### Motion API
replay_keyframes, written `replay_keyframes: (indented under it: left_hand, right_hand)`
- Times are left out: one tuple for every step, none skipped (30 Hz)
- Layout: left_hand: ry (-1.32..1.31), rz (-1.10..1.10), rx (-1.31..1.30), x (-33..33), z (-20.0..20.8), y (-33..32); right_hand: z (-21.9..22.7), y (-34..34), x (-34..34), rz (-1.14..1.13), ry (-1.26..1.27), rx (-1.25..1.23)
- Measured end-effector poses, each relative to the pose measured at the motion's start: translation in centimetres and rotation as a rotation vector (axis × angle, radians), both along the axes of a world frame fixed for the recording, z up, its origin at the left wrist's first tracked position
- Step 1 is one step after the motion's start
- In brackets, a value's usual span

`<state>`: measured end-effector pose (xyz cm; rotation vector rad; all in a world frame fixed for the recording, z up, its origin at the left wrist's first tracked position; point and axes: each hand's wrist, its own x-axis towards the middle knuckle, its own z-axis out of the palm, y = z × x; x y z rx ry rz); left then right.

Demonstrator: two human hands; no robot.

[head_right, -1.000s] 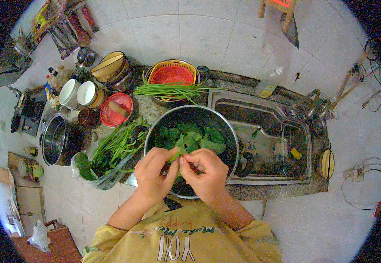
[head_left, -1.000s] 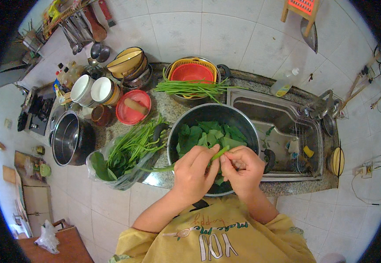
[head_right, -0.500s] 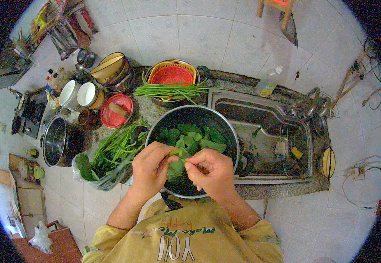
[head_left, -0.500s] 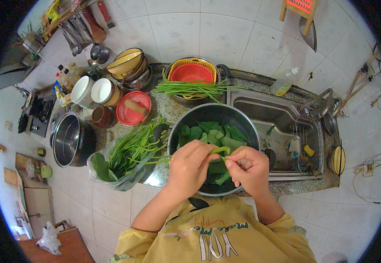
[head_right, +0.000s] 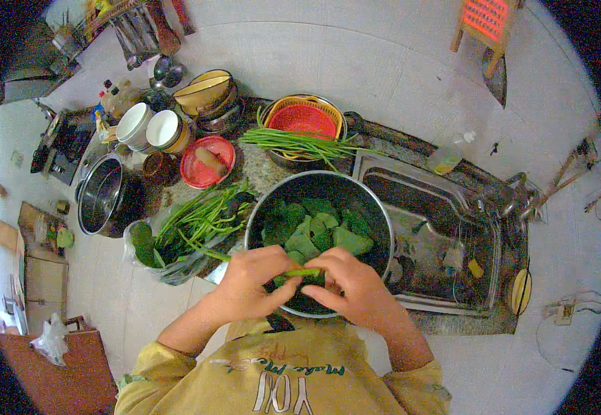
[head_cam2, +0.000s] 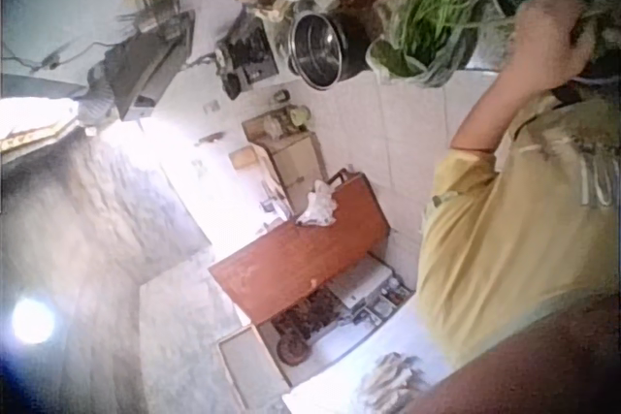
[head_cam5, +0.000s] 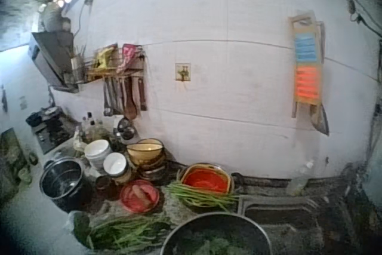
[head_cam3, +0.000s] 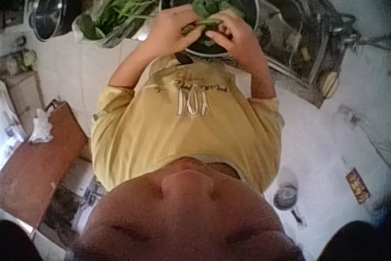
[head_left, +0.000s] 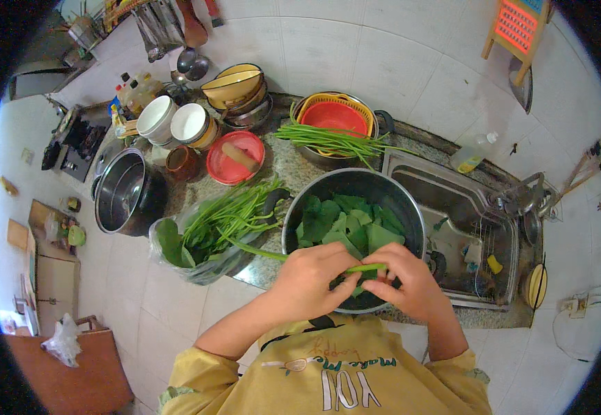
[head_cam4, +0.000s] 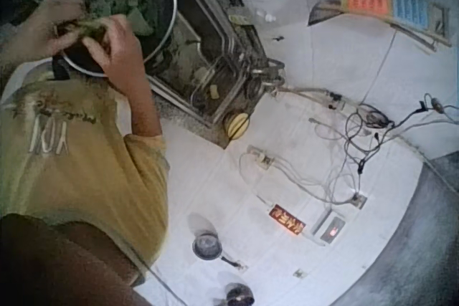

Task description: The person stands at a kitchen counter and prepares leafy green vegetables by hand. They pick up stems, pull the leaves off, and place the leaves into a metal bowl while discarding the stems into a sink or separate container. The process is repeated for multiple stems throughout the clip.

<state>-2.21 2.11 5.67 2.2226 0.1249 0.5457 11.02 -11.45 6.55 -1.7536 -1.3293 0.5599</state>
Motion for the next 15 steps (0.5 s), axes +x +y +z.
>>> replay_keyframes:
  left_hand:
    - [0.014, -0.029, 0.014, 0.0, 0.0, 0.0]
    - [0.028, -0.058, 0.027, 0.1, 0.0, -0.1]
    - [0.043, -0.086, 0.041, 0.0, 0.0, -0.1]
    - [0.059, -0.1, 0.016, 0.0, -0.2, -0.2]
    - [0.074, -0.125, -0.009, -0.1, -0.3, -0.2]
    - [0.089, -0.147, -0.031, -0.2, -0.3, -0.2]
    - [0.104, -0.168, -0.053, -0.3, -0.3, -0.2]
    - [0.077, -0.229, -0.148, -0.4, -0.2, -0.1]
    - [0.055, -0.285, -0.232, -0.5, -0.1, 0.0]
    - [0.031, -0.339, -0.315, -0.6, 0.0, 0.1]
    - [0.006, -0.393, -0.399, -0.8, 0.0, 0.2]
    - [-0.041, -0.438, -0.455, -0.9, 0.1, 0.3]
    - [-0.024, -0.399, -0.328, -1.0, 0.2, 0.3]
    - [-0.006, -0.359, -0.201, -1.2, 0.4, 0.2]
    - [0.016, -0.319, -0.075, -1.3, 0.5, 0.1]
  right_hand:
    - [-0.5, 0.0, 0.2, 0.043, -0.1, 0.003]
    - [-0.7, 0.0, 0.4, 0.086, -0.201, 0.006]
    - [-0.6, 0.0, 0.6, 0.157, -0.268, 0.011]
    - [-0.3, 0.0, 0.8, 0.228, -0.335, 0.017]
    - [0.1, 0.0, 1.1, 0.298, -0.402, 0.023]
    - [0.4, 0.1, 1.3, 0.35, -0.377, 0.001]
    - [0.8, 0.1, 1.5, 0.402, -0.352, -0.021]
    - [1.0, 0.3, 1.7, 0.455, -0.327, -0.043]
    - [0.9, 0.2, 2.1, 0.48, -0.177, -0.024]
    - [0.6, 0.0, 2.4, 0.504, -0.027, -0.006]
    - [0.3, 0.0, 2.4, 0.527, 0.124, 0.009]
    - [-0.3, -0.1, 2.1, 0.5, 0.287, 0.137]
    - [-0.3, -0.1, 1.9, 0.408, 0.337, 0.085]
    - [-0.2, -0.1, 1.6, 0.316, 0.386, 0.032]
    - [-0.2, 0.0, 1.5, 0.222, 0.435, -0.019]
